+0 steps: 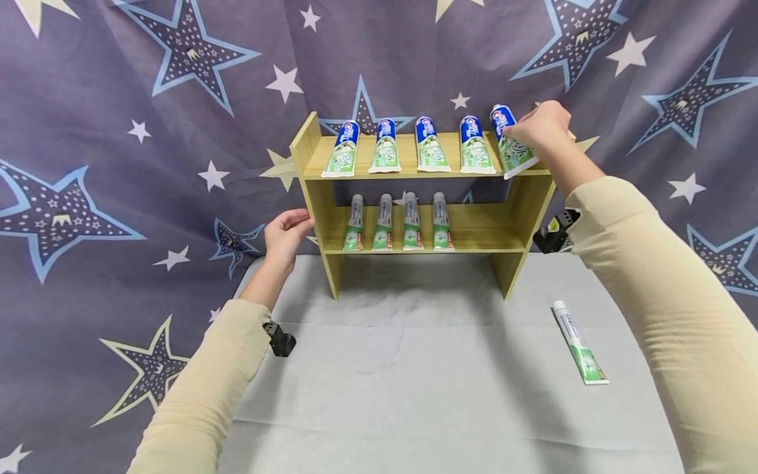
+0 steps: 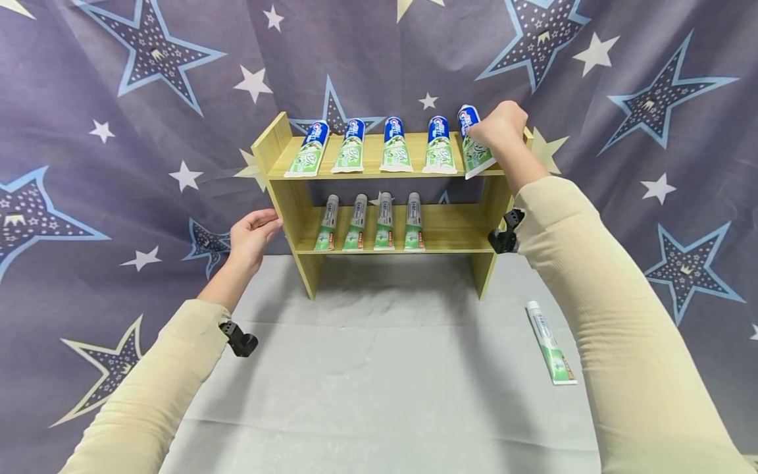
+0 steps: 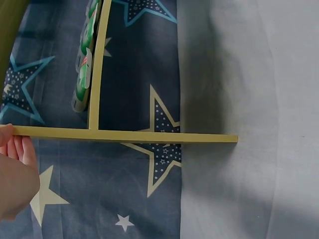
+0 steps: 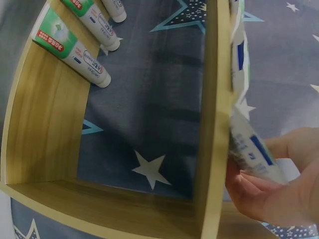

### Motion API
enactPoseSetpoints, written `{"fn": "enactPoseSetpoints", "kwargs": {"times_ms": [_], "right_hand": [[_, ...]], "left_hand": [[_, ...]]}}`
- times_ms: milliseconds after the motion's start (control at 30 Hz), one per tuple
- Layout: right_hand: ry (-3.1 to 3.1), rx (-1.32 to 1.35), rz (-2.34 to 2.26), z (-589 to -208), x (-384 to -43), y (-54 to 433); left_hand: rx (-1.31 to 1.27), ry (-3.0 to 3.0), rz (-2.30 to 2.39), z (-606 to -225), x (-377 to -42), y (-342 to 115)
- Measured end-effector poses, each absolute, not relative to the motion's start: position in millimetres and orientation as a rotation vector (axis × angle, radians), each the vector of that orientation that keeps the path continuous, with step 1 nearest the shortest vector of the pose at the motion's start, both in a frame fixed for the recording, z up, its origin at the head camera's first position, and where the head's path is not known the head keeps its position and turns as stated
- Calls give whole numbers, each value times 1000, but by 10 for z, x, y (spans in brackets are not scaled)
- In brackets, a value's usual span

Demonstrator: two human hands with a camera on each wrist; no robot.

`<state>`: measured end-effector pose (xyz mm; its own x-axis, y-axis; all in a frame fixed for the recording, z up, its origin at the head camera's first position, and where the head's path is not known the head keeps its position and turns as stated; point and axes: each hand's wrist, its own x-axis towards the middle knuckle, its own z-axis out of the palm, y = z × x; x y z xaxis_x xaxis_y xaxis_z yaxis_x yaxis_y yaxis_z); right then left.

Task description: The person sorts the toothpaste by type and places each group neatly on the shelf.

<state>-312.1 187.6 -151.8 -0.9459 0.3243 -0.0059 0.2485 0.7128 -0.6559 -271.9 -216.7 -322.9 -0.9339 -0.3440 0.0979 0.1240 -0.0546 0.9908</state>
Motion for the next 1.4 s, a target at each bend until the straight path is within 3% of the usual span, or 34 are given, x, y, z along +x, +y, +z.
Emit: {"fn": "enactPoseSetpoints", "kwargs": {"times_ms": [300,833,1067,1400], "right_hand": [[-2799,-393,957,-1572,-3146,1861],[-2775,-237,953,-1502,-2883,1874],[-2699,-12,872,-1634,-2562,1949],[-2525,146,873,-2179,-1918,2169]], "left_hand": [[237,-1910,-2044,-3229,-2706,-2139],[238,-1933,-2012,-3247,-2719,-2160],[219,-1892,-2045,-3266,-2721,-2174],[232,-1892,-2056,-3245,-2712,-2162]]}}
